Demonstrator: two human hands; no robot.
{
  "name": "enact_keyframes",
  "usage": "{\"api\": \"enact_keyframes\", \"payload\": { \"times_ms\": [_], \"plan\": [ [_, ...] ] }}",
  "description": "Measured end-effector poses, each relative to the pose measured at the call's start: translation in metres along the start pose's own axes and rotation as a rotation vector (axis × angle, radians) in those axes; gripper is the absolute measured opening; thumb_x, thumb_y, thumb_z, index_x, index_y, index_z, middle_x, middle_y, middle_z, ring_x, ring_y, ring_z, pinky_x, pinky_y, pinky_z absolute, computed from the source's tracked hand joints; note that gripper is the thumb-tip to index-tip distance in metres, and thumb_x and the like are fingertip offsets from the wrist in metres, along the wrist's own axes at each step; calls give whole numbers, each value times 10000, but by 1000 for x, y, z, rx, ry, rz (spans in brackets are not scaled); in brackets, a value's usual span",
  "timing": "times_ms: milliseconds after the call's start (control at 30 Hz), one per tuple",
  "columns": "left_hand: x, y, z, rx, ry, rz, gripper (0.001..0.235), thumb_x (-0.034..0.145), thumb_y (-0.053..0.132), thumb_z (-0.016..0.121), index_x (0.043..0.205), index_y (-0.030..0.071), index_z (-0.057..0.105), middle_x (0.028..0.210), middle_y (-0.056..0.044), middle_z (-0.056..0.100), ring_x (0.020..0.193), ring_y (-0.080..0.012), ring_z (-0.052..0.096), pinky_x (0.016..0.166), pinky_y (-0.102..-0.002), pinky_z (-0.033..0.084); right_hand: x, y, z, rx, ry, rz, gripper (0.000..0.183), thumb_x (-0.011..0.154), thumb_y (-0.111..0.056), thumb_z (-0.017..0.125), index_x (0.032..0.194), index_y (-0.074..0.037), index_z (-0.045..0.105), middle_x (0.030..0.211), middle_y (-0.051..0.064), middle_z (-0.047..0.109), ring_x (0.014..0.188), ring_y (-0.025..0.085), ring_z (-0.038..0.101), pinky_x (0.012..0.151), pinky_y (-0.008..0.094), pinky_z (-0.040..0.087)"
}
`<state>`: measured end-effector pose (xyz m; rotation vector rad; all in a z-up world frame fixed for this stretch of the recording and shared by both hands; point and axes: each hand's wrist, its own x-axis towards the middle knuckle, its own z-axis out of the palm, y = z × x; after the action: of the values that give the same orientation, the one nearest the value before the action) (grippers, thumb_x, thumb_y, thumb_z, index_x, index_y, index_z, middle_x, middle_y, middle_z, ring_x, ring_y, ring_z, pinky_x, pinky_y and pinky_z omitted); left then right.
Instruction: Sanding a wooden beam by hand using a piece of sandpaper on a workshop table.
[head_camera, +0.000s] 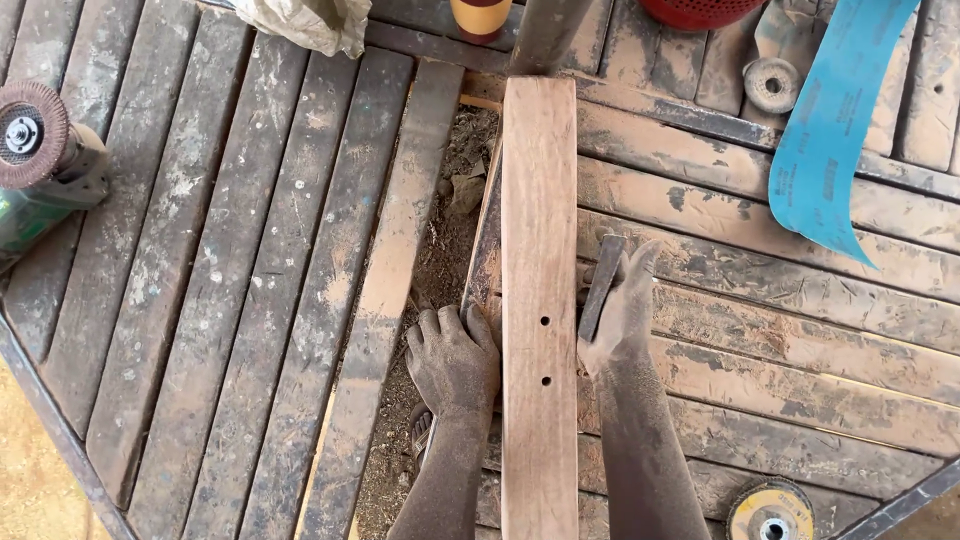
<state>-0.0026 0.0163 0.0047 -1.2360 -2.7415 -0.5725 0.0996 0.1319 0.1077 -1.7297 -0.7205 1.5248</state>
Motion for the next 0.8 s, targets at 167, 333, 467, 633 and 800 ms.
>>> {"api": "enact_keyframes", "payload": {
  "times_ms": [167,333,467,633,800],
  "plan": [
    [1,0,-3,-2,-5,4,303,960,437,604,901,146,665,870,-97,610,836,-337,654,689,-449,567,17,27,1,-28,29,48,822,839,-680,658,1436,-170,416,1178,126,506,1065,232,483,994,399,386],
    [0,0,1,9,-4,-6,293,953,460,611,897,175,658,866,-80,598,836,-320,645,698,-440,563,30,36,-1,-363,183,-147,620,768,-594,890,1114,-230,526,912,-3,592,848,151,612,793,296,484],
    [0,-1,2,-11,1,3,303,959,448,612,910,155,669,866,-96,603,837,-336,649,686,-449,560,29,31,4,-376,196,-173,574,755,-519,922,1040,-222,522,844,7,591,783,163,611,722,302,484],
    [3,1,0,-14,15,-1,302,971,446,603,898,159,661,870,-88,605,847,-329,655,703,-439,561,29,25,-6,-374,188,-207,498,813,-481,899,1002,-202,531,815,33,565,768,184,598,698,308,481],
    [1,2,0,-36,-5,-22,315,956,447,607,917,140,663,896,-106,607,870,-345,651,699,-458,561,41,36,-6,-235,202,-278,422,905,-426,843,1032,-201,509,834,2,507,783,147,552,709,266,455]
  ]
}}
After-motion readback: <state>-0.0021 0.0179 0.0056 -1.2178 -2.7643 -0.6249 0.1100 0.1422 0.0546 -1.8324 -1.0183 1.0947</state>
